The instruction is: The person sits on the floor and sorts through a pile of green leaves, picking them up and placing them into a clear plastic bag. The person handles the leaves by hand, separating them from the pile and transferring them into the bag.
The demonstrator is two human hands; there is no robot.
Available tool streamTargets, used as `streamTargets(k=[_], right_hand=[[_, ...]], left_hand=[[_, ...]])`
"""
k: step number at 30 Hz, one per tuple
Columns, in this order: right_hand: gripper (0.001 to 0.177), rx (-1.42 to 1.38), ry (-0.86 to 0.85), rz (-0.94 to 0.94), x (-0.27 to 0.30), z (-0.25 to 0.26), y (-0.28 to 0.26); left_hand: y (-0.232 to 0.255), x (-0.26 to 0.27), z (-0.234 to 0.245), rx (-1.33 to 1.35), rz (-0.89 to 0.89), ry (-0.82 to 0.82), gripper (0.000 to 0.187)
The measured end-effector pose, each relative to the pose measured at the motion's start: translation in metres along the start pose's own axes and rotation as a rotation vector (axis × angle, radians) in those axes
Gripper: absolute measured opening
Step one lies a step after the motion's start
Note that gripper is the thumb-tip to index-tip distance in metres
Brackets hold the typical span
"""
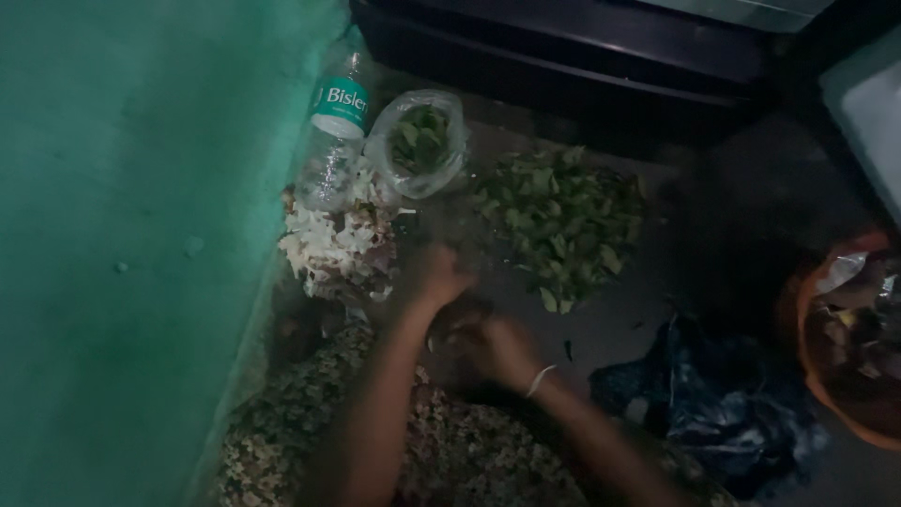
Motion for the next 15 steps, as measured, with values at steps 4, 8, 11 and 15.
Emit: streamTargets(k=[4,8,11,15], right_hand=[[0.014,0.579,-0.474,0.068,0.017,-0.05,0.016],[0.009,0.584,-0.349,0.233,0.02,-0.054,0.037],[0.007,0.633,-0.389,0.17,0.014,-0.047,0.039],[0.019,-0.011,0.005,-0.089,-0.016,0.002,0.022]], left_hand=[[0.017,0.003,0.033,0.464,0.199,-0.011,0.031],[0.029,0.001,0.03,1.178,0.519,-0.093,0.033],[0.029,-0.006,0.014,1.535,0.475,-0.101,0.023],[0.031,-0.017,-0.016,1.719,0.509,-0.183,0.024]])
Point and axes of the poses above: each hand's wrist, its own x-axis away from the middle knuckle, its own z-axis out of the back of the hand, y = z × x, the point moved 2 cm from there along -x, towards the middle knuckle, and after that the axes turned 10 degrees about y, right-handed, at the moved point
